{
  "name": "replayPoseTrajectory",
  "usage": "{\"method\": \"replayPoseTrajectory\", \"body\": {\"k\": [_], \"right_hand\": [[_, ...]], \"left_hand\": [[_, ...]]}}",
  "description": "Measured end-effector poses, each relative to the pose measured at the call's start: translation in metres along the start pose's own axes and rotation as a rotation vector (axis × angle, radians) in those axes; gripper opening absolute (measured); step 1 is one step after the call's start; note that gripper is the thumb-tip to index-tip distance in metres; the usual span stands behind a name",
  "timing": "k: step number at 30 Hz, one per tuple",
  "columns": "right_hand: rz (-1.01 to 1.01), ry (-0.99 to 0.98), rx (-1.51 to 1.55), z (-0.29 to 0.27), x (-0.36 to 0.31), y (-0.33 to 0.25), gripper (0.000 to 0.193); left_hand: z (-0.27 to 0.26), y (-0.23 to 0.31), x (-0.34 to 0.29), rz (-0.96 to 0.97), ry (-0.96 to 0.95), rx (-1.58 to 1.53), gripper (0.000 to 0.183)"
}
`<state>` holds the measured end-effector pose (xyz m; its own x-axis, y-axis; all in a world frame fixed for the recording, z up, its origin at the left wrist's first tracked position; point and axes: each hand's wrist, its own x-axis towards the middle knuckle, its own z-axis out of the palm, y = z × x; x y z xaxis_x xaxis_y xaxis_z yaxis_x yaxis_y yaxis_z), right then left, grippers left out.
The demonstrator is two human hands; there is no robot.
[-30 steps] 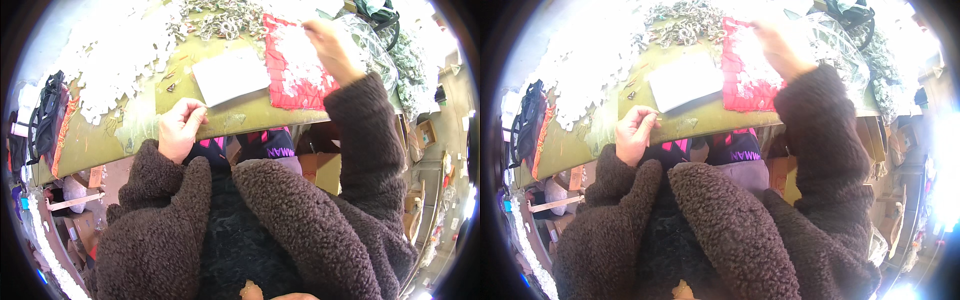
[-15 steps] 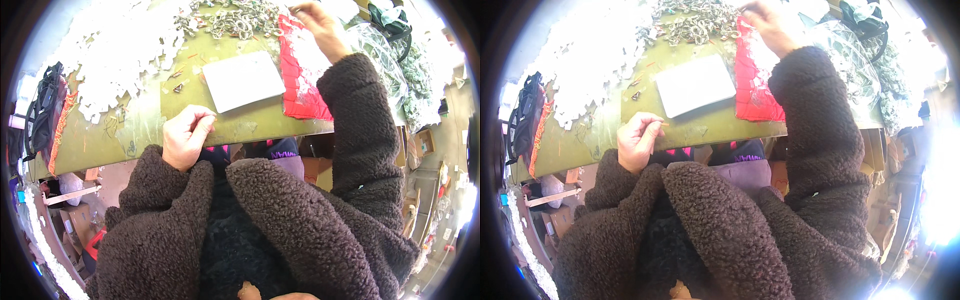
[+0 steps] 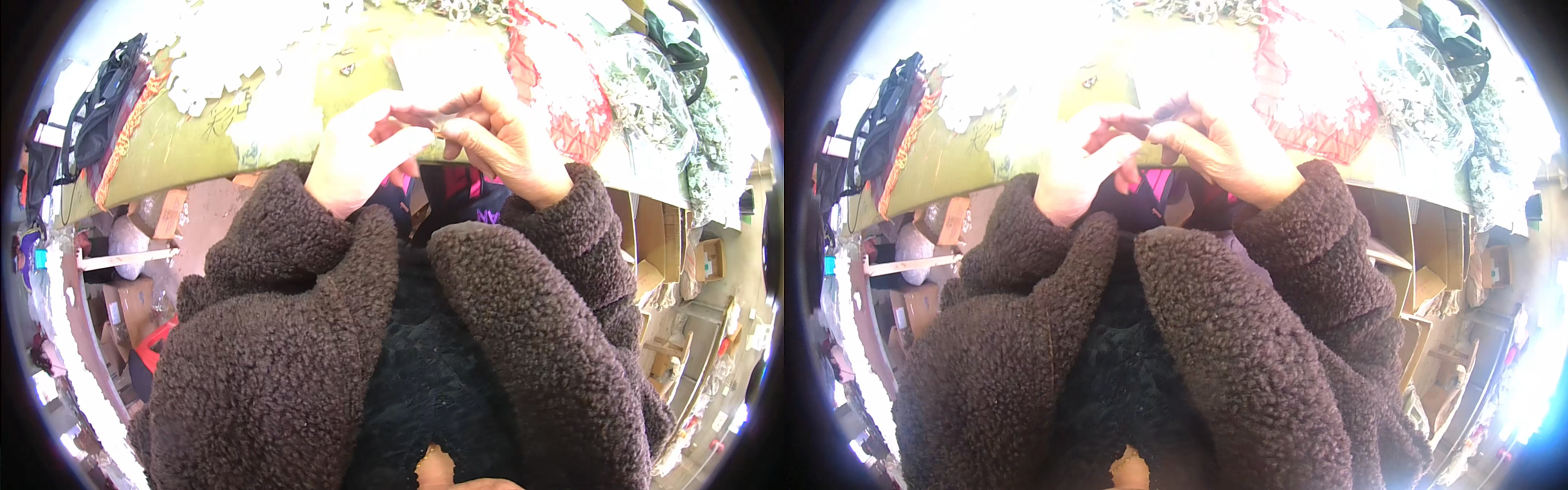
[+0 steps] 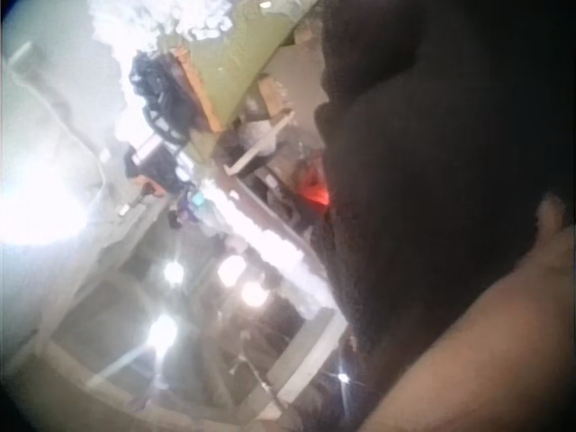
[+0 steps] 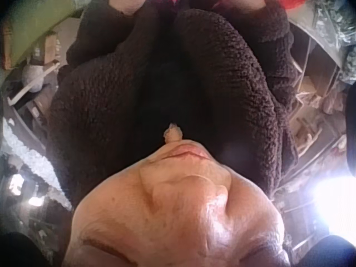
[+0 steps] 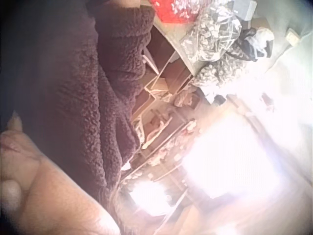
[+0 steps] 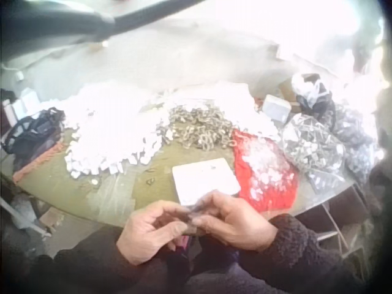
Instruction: The person repeatedly picks up small metallic components and a white rectangular piece from a cluttered table, then manipulates them together with both hands. The person appears to be assembling or attaching the small parts to the white piece in a repetitive cycle.
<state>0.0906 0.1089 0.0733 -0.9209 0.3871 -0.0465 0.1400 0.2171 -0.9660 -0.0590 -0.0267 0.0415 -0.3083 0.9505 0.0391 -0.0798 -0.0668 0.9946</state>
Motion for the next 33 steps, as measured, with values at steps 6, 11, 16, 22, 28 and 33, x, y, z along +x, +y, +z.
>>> {"method": "replayPoseTrajectory", "body": {"k": [6,11,16,22,28,33], "right_hand": [[-0.109,-0.017,-0.129,0.013,-0.003,0.008,0.017],[-0.282,-0.076,-0.313,0.020,-0.014,0.009,0.017],[-0.345,-0.071,-0.398,0.027,-0.024,0.009,0.017],[-0.273,0.009,-0.464,0.033,-0.023,0.012,0.021],[-0.533,0.188,-0.698,0.041,-0.019,0.007,0.022],[-0.707,0.066,-0.818,0.035,-0.013,0.007,0.022]], "left_hand": [[-0.004,-0.001,-0.006,-0.112,-0.109,-0.089,0.017],[-0.007,-0.004,-0.012,-0.161,-0.154,-0.137,0.015],[-0.001,-0.003,-0.020,-0.148,-0.094,0.014,0.013],[-0.004,0.004,-0.023,-0.095,-0.132,0.261,0.013],[-0.001,0.006,-0.024,-0.083,-0.007,0.068,0.011],[-0.015,0.003,-0.021,-0.237,-0.046,-0.047,0.015]]}}
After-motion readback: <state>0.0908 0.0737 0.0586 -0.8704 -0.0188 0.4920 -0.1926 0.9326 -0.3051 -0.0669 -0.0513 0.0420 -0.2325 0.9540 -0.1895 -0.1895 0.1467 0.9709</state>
